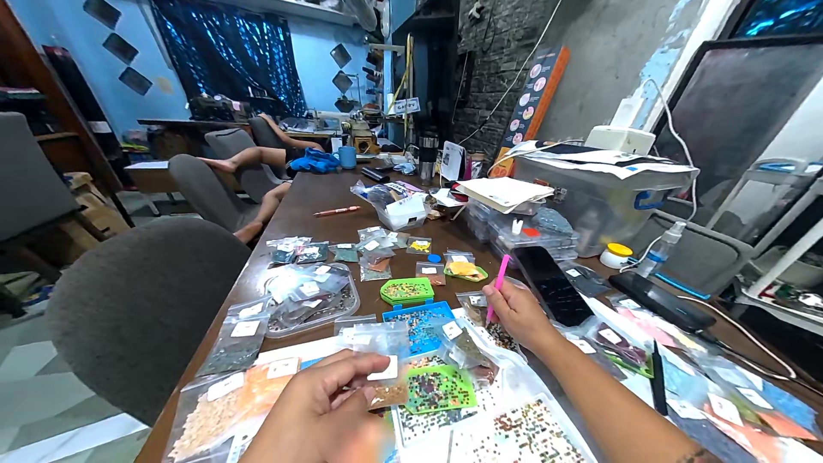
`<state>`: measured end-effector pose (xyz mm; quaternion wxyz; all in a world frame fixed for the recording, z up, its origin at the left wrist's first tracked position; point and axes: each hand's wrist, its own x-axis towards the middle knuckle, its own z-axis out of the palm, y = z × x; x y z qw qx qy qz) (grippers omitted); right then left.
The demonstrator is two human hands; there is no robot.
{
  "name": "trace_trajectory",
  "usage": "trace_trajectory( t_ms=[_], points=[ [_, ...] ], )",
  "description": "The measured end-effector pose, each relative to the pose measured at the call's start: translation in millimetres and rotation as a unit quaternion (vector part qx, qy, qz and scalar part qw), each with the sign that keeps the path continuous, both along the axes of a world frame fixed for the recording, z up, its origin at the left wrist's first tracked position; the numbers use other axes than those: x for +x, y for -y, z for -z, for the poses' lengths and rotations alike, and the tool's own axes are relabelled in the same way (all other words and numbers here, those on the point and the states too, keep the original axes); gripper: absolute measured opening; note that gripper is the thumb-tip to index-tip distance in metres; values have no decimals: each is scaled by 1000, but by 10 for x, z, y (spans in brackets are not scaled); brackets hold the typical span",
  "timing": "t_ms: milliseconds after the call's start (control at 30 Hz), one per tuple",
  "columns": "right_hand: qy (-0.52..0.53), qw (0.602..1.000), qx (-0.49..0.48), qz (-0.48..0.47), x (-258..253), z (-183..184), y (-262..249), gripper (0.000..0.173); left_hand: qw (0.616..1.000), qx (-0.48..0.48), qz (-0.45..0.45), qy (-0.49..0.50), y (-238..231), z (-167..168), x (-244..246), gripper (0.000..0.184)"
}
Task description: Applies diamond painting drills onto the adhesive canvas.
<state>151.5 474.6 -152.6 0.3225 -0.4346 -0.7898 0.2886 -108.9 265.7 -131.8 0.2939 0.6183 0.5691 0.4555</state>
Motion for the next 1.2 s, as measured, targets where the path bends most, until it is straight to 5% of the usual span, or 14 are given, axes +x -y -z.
trace_trajectory(
  t_ms=[600,900,1200],
  points=[
    [-28,1000,-8,12,-55,-108,118,30,1000,10,-27,3,-25,30,-31,28],
    [-122,989,-8,-80,-393,-278,658,28,997,-66,-42,27,-104,-6,-155,25],
    [-92,975,-85,-182,-780,-360,1265,29,996,-63,-55,31,-136,-20,-205,27]
  ],
)
